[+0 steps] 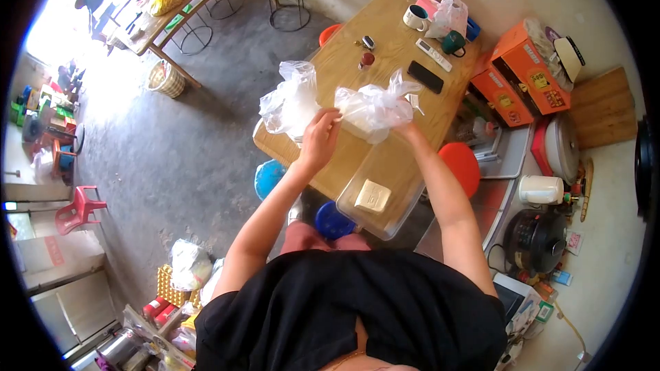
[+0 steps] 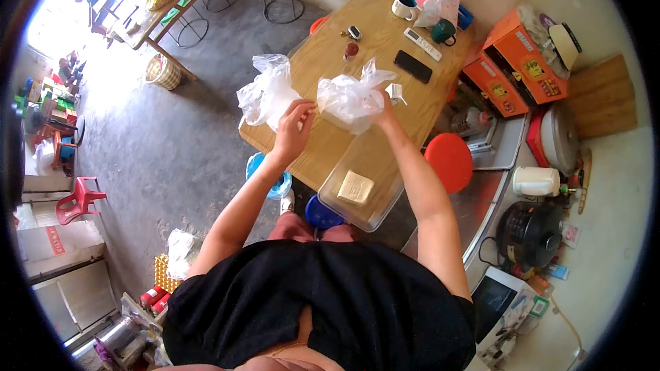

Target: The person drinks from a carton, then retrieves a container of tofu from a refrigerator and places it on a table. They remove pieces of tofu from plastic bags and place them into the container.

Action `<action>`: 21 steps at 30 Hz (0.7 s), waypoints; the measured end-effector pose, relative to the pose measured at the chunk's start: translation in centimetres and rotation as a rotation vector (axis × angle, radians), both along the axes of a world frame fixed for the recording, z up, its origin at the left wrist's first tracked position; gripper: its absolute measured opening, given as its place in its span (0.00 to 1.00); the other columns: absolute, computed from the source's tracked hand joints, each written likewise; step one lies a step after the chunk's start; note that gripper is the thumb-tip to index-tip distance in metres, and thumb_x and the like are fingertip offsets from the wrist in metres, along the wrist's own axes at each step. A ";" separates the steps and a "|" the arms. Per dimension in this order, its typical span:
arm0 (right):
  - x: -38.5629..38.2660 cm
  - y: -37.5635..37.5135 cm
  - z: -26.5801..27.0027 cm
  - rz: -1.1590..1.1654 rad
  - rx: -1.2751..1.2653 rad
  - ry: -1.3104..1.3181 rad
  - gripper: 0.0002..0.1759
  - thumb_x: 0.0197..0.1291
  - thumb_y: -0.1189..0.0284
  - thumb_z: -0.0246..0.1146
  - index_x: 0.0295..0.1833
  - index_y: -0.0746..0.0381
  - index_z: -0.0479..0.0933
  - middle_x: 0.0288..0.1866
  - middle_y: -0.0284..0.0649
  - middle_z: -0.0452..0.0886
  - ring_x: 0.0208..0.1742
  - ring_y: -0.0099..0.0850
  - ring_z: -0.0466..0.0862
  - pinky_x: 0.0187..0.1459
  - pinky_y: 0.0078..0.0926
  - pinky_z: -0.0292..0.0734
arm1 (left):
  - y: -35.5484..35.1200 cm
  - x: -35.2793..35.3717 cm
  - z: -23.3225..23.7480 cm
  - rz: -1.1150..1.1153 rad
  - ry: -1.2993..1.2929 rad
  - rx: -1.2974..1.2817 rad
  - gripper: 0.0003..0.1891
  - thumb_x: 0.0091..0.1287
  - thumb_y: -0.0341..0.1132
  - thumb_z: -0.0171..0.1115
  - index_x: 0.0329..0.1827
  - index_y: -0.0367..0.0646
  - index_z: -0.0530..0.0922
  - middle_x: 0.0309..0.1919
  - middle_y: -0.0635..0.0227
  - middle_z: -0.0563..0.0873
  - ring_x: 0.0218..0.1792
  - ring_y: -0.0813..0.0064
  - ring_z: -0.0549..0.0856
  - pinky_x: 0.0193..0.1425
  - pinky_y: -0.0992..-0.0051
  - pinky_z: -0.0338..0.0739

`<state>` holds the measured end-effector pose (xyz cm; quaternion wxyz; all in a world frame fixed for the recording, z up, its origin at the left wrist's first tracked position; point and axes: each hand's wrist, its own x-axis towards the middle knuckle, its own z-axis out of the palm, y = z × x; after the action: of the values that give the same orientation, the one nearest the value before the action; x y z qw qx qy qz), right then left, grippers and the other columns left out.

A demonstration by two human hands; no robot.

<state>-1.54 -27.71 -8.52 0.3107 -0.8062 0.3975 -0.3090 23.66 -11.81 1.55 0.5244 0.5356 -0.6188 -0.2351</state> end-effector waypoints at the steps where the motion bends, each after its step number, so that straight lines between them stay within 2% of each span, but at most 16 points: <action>1: 0.6 0.5 1.4 0.002 -0.009 0.001 0.13 0.58 0.70 0.61 0.44 0.66 0.80 0.43 0.56 0.82 0.47 0.51 0.82 0.48 0.39 0.77 | -1.8 -0.6 -0.8 -0.055 0.162 0.139 0.12 0.59 0.25 0.65 0.45 0.33 0.77 0.49 0.52 0.80 0.47 0.53 0.81 0.52 0.63 0.75; 2: 1.8 2.2 4.0 -0.032 0.031 -0.020 0.11 0.57 0.72 0.61 0.44 0.66 0.80 0.42 0.54 0.82 0.46 0.50 0.82 0.47 0.38 0.77 | -3.7 -1.1 -1.3 -0.055 0.162 0.130 0.12 0.59 0.25 0.65 0.45 0.33 0.77 0.49 0.52 0.80 0.47 0.53 0.81 0.52 0.63 0.75; 4: 3.4 3.8 7.5 -0.067 0.059 -0.040 0.10 0.57 0.74 0.61 0.43 0.66 0.80 0.42 0.53 0.82 0.45 0.50 0.81 0.47 0.37 0.77 | -7.0 -2.0 -2.4 -0.162 -0.114 0.193 0.12 0.61 0.28 0.64 0.46 0.33 0.79 0.49 0.47 0.80 0.43 0.47 0.82 0.48 0.62 0.77; 5: 3.8 4.1 8.5 -0.056 0.029 -0.027 0.10 0.56 0.75 0.62 0.43 0.65 0.80 0.42 0.52 0.82 0.45 0.50 0.81 0.46 0.36 0.77 | -7.7 -2.2 -4.1 -0.165 -0.114 0.185 0.12 0.61 0.28 0.64 0.46 0.33 0.79 0.49 0.47 0.80 0.43 0.47 0.82 0.48 0.62 0.77; 6: 4.0 4.2 9.0 -0.047 -0.002 -0.015 0.10 0.55 0.77 0.62 0.43 0.65 0.80 0.42 0.51 0.82 0.44 0.49 0.81 0.45 0.36 0.77 | -8.4 -2.4 -6.2 -0.244 0.006 0.049 0.10 0.62 0.29 0.64 0.44 0.33 0.79 0.46 0.46 0.81 0.42 0.45 0.82 0.47 0.60 0.77; 7: 3.8 4.0 8.9 -0.059 -0.026 0.051 0.10 0.53 0.77 0.64 0.42 0.65 0.81 0.42 0.51 0.82 0.44 0.49 0.82 0.44 0.36 0.76 | -9.0 -2.6 -7.1 -0.321 0.126 -0.088 0.09 0.63 0.30 0.63 0.42 0.32 0.80 0.44 0.44 0.82 0.41 0.43 0.82 0.45 0.58 0.77; 8: 3.5 4.3 9.0 -0.061 -0.030 0.051 0.10 0.53 0.77 0.64 0.42 0.65 0.81 0.42 0.51 0.82 0.44 0.49 0.82 0.44 0.36 0.76 | -9.2 -2.9 -6.6 -0.324 0.126 -0.092 0.09 0.63 0.30 0.63 0.42 0.32 0.80 0.44 0.44 0.82 0.41 0.43 0.82 0.45 0.58 0.77; 10: 3.0 5.0 9.5 -0.117 -0.008 0.117 0.08 0.55 0.76 0.64 0.41 0.65 0.81 0.40 0.52 0.82 0.42 0.49 0.82 0.43 0.37 0.76 | -8.7 -3.5 -3.7 -0.081 -0.273 0.275 0.06 0.59 0.27 0.62 0.33 0.31 0.80 0.38 0.45 0.84 0.40 0.44 0.82 0.44 0.56 0.75; 11: 3.0 5.2 9.8 -0.114 0.024 0.062 0.07 0.55 0.75 0.64 0.39 0.65 0.82 0.38 0.52 0.83 0.41 0.49 0.83 0.42 0.38 0.76 | -8.0 -3.1 -1.9 -0.178 -0.254 0.182 0.06 0.59 0.29 0.62 0.30 0.33 0.81 0.33 0.45 0.84 0.39 0.44 0.82 0.43 0.54 0.75; 14: 2.6 5.3 9.4 -0.116 0.037 0.120 0.06 0.54 0.76 0.65 0.38 0.65 0.83 0.37 0.51 0.83 0.41 0.49 0.83 0.42 0.38 0.76 | -7.5 -2.9 -3.8 -0.113 -0.366 0.176 0.06 0.59 0.29 0.60 0.31 0.34 0.82 0.32 0.44 0.83 0.38 0.44 0.82 0.43 0.54 0.75; 15: 2.5 5.2 9.0 -0.121 0.038 0.117 0.06 0.54 0.76 0.65 0.38 0.65 0.83 0.37 0.51 0.83 0.41 0.49 0.83 0.42 0.38 0.76 | -7.0 -3.1 -3.7 -0.084 -0.270 0.168 0.07 0.60 0.29 0.59 0.30 0.33 0.81 0.30 0.44 0.82 0.37 0.44 0.82 0.43 0.53 0.75; 18: 2.4 5.2 8.4 -0.127 0.002 0.120 0.05 0.52 0.77 0.67 0.36 0.65 0.83 0.36 0.49 0.82 0.39 0.46 0.83 0.40 0.36 0.75 | -6.4 -3.3 -3.7 -0.001 -0.207 0.222 0.07 0.60 0.29 0.58 0.29 0.33 0.80 0.29 0.44 0.82 0.36 0.44 0.82 0.41 0.53 0.75; 21: 2.9 5.4 8.4 -0.158 0.067 -0.014 0.06 0.51 0.78 0.68 0.36 0.64 0.83 0.33 0.47 0.82 0.36 0.44 0.82 0.38 0.34 0.75 | -6.2 -3.2 -3.7 0.052 -0.103 0.264 0.07 0.60 0.29 0.58 0.30 0.33 0.81 0.29 0.45 0.82 0.35 0.44 0.82 0.40 0.54 0.75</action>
<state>1.36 -22.30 -0.12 0.3148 -0.7594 0.4677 -0.3247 20.42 -18.05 -2.12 0.4228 0.6273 -0.5945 -0.2728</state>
